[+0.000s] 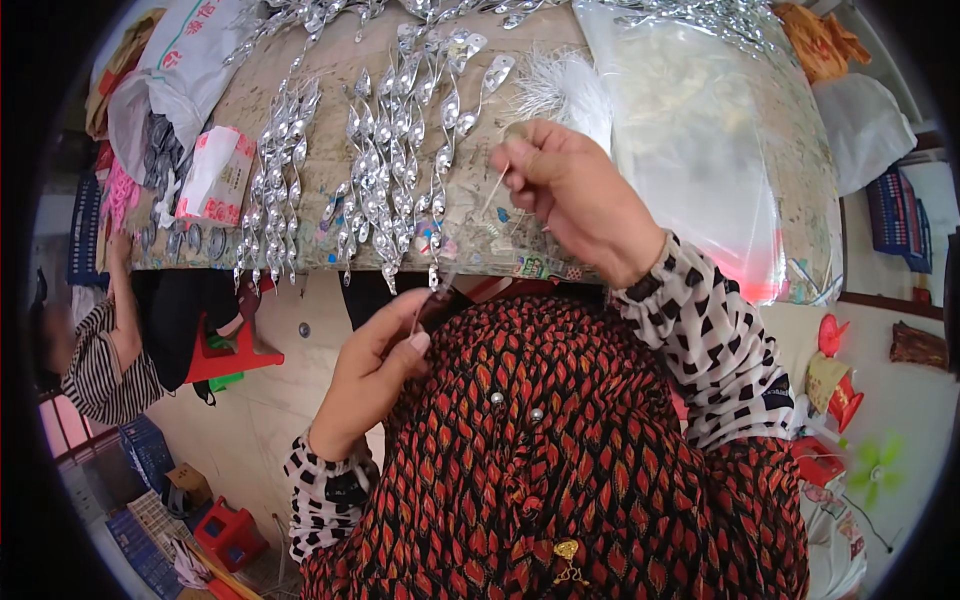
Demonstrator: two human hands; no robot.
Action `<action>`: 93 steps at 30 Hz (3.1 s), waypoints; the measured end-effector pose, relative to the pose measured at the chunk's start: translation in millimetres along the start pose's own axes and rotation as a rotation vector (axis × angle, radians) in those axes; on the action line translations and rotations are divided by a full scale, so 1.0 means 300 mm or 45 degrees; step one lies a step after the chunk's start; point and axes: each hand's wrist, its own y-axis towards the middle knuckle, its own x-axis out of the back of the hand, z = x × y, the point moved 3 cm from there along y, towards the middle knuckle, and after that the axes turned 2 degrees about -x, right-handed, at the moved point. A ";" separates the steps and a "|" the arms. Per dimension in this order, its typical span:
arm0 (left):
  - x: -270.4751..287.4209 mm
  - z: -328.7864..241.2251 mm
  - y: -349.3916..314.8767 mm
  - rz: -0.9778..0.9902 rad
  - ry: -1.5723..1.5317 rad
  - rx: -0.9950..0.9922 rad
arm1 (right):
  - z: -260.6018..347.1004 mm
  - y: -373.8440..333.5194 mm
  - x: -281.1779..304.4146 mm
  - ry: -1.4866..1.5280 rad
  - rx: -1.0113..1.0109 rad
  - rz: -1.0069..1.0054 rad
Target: Inspecting and packaging silver tinsel decorative strings into plastic bags.
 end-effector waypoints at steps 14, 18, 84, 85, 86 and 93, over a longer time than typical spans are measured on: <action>-0.065 -0.077 0.064 0.299 -0.808 -0.013 | -0.003 -0.145 -0.190 -0.575 0.148 0.358; -0.071 -0.083 0.078 -0.012 -0.680 -0.056 | -0.017 -0.153 -0.128 -0.583 0.088 0.325; -0.043 -0.065 0.045 0.053 -0.161 0.050 | -0.048 -0.102 -0.160 -1.437 0.197 0.941; -0.045 -0.073 0.040 0.005 -0.074 -0.028 | -0.052 -0.099 -0.159 -1.033 -0.016 0.939; -0.051 -0.069 0.041 0.005 -0.077 -0.028 | -0.053 -0.106 -0.165 -1.034 -0.018 0.939; -0.040 -0.080 0.041 -0.315 0.110 -0.257 | -0.069 -0.113 -0.145 -0.485 -0.173 0.304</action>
